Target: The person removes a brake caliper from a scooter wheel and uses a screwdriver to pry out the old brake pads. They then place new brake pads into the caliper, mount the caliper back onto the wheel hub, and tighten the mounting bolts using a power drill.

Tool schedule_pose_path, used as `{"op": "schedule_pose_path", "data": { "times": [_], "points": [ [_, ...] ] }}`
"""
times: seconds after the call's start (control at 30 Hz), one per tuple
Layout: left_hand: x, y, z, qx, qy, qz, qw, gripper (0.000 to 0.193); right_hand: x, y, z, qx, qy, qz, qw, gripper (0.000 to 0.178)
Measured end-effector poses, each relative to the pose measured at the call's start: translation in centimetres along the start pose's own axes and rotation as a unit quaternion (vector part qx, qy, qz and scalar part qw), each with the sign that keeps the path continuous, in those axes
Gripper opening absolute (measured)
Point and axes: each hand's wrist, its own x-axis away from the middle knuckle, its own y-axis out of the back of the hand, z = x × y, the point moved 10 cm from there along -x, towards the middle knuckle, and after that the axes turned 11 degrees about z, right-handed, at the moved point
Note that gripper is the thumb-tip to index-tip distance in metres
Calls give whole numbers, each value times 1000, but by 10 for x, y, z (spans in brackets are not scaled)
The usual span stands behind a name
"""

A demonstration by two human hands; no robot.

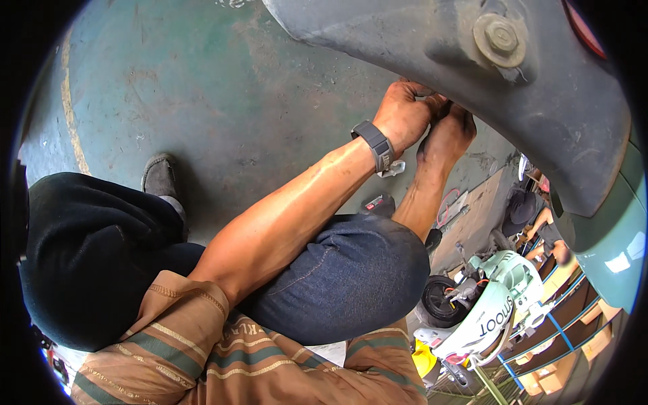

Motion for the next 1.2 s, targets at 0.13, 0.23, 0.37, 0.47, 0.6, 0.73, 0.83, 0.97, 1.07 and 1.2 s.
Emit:
{"op": "schedule_pose_path", "data": {
  "times": [0.13,0.23,0.37,0.47,0.6,0.73,0.83,0.97,1.07,1.2],
  "points": [
    [2,-5,4,19,51,39,998,30,13,-6,8,23,12,5,1000,30],
    [-4,-1,-12,-79,-41,27,996,30,14,2,16,145,126,-21,981,32],
    [3,10,-15,-24,-36,25,999,29,0,3,13,197,171,-33,965,33],
    [12,55,-8,-34,10,-114,993,25,-4,3,-8,175,69,-14,982,36],
    [14,91,2,-43,74,-179,980,17,5,13,18,281,204,-65,936,44],
    [16,131,20,-63,111,-196,972,21,6,-10,14,268,83,-71,957,43],
    [30,107,25,-74,122,-210,967,19,5,0,17,208,94,-75,971,46],
    [43,82,45,-154,163,-170,959,24,55,38,-36,80,58,-80,992,38],
    [42,55,87,-193,177,-79,962,34,165,71,-201,-47,-50,-88,994,18],
    [74,-30,185,-209,245,135,937,29,341,191,-298,45,-241,-426,871,62]
  ]
}}
